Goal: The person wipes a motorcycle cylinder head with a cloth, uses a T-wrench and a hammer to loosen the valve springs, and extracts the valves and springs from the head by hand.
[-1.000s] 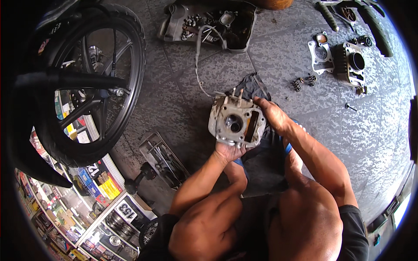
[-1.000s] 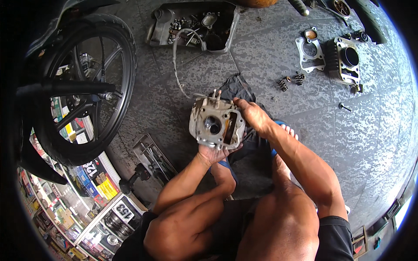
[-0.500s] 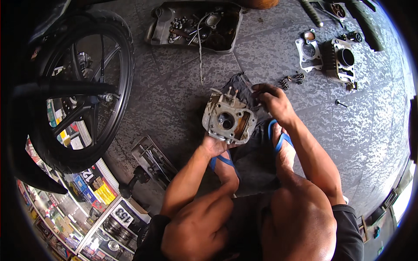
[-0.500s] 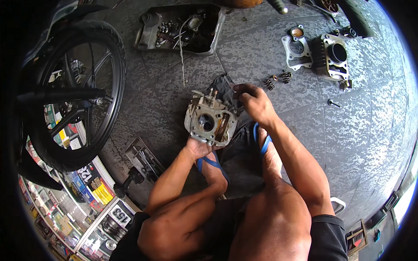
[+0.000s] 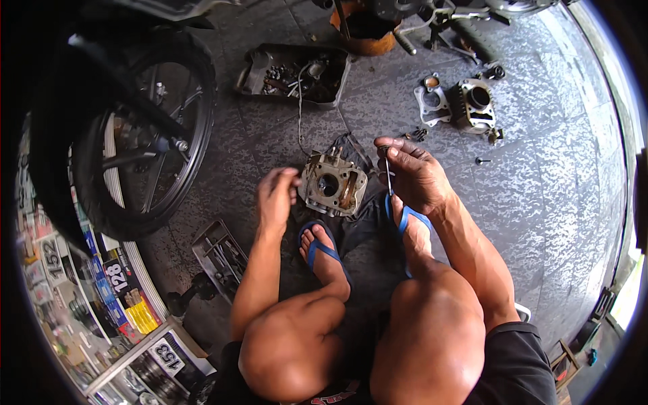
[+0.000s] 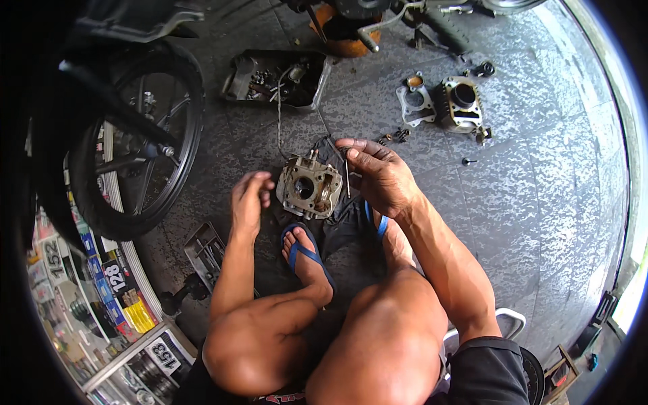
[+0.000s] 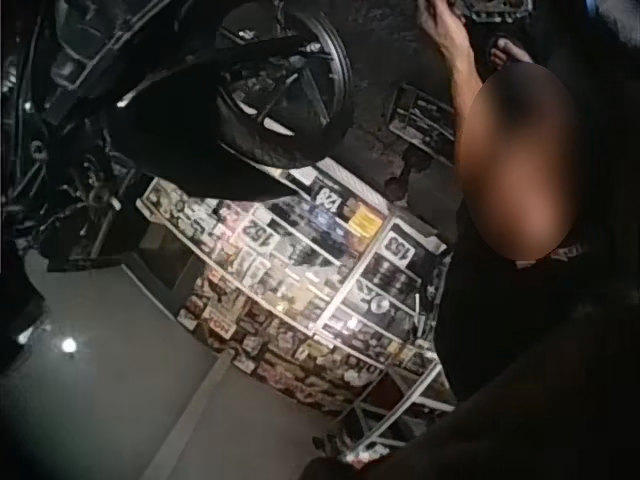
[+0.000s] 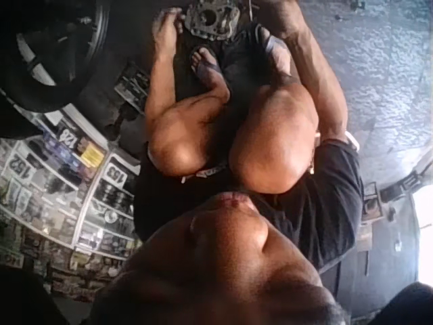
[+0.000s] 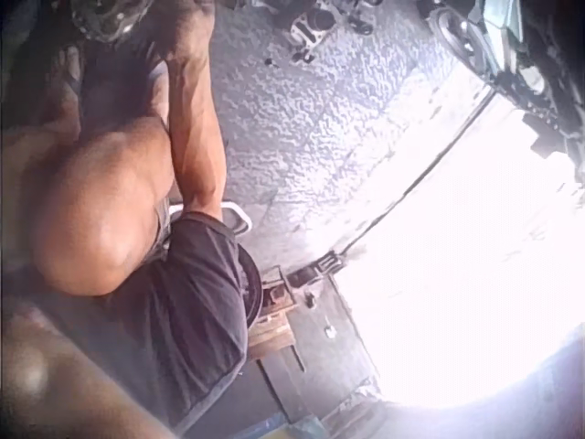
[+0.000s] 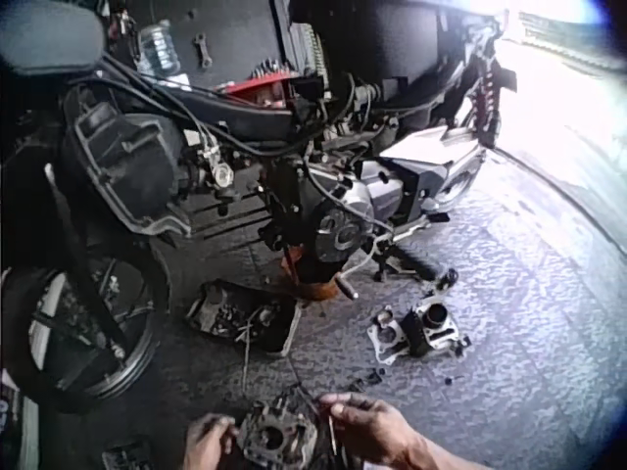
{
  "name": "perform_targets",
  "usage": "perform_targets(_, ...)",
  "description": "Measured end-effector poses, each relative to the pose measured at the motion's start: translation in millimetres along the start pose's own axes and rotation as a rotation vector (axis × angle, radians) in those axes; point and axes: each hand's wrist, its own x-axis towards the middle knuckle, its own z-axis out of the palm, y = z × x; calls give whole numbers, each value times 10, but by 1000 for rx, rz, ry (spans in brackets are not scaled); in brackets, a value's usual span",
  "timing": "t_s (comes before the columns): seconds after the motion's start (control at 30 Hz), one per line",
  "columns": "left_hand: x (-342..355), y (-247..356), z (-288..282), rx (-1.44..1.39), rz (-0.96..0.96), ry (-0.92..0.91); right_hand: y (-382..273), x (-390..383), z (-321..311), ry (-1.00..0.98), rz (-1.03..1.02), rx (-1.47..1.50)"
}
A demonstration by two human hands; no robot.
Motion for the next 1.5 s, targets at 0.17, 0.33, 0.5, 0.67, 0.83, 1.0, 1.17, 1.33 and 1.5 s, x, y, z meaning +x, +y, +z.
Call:
perform_targets(0.17, -497, 916, 592, -15, 81, -627, -202, -327, 371, -19, -221, -406)
perform_targets(0.33, -770, 1464, 889, 5, 43, -765, -483, -671, 764, 53, -530, -947)
perform_targets(0.5, -844, 1736, 941, 91, -67, -804, -684, -739, 663, -7, -505, -1078)
perform_targets(0.67, -580, 1499, 1151, 278, 108, -679, -712, -607, 370, 16, -241, -543)
perform_targets(0.83, -366, 1189, 1407, 196, 245, -574, -570, -406, -73, 51, -87, -244)
perform_targets(1.0, -128, 780, 1704, -9, 120, -603, -407, -241, -438, 147, -46, -115)
perform_targets(1.17, 77, 560, 1789, -33, -8, -611, -348, -167, -582, 255, -7, -48)
perform_targets(1.33, 203, 444, 1688, -114, -218, -659, -230, -139, -670, 261, 43, -39)
perform_targets(1.5, 256, 363, 1693, -114, -347, -696, -112, -171, -755, 280, 30, -31)
